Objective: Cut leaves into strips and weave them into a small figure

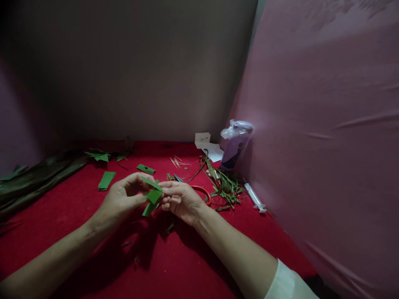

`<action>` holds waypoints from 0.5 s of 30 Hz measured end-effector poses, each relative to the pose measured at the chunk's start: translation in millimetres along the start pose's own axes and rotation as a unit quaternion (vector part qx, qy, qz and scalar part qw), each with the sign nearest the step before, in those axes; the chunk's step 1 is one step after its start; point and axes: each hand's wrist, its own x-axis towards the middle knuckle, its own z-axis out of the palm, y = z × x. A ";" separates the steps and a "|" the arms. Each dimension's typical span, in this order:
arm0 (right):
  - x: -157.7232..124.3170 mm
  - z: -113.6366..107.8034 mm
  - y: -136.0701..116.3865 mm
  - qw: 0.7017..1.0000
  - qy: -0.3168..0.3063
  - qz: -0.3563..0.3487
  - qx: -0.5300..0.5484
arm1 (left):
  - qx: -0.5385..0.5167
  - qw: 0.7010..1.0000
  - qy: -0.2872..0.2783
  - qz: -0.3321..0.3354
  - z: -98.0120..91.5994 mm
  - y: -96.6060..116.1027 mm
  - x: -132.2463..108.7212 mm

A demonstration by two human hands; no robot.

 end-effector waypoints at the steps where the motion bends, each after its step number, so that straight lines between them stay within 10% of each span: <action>1: -0.2 0.2 0.8 1.000 0.007 -0.002 -0.015 | -0.016 1.000 0.012 -0.024 0.7 -0.3 0.5; 6: -0.3 0.3 4.6 0.998 0.002 -0.017 -0.068 | -0.044 0.993 -0.012 -0.109 2.2 2.3 0.9; 15: 1.4 0.3 7.2 0.975 0.040 -0.098 -0.193 | -0.014 0.996 0.056 -0.068 -1.8 -2.4 3.6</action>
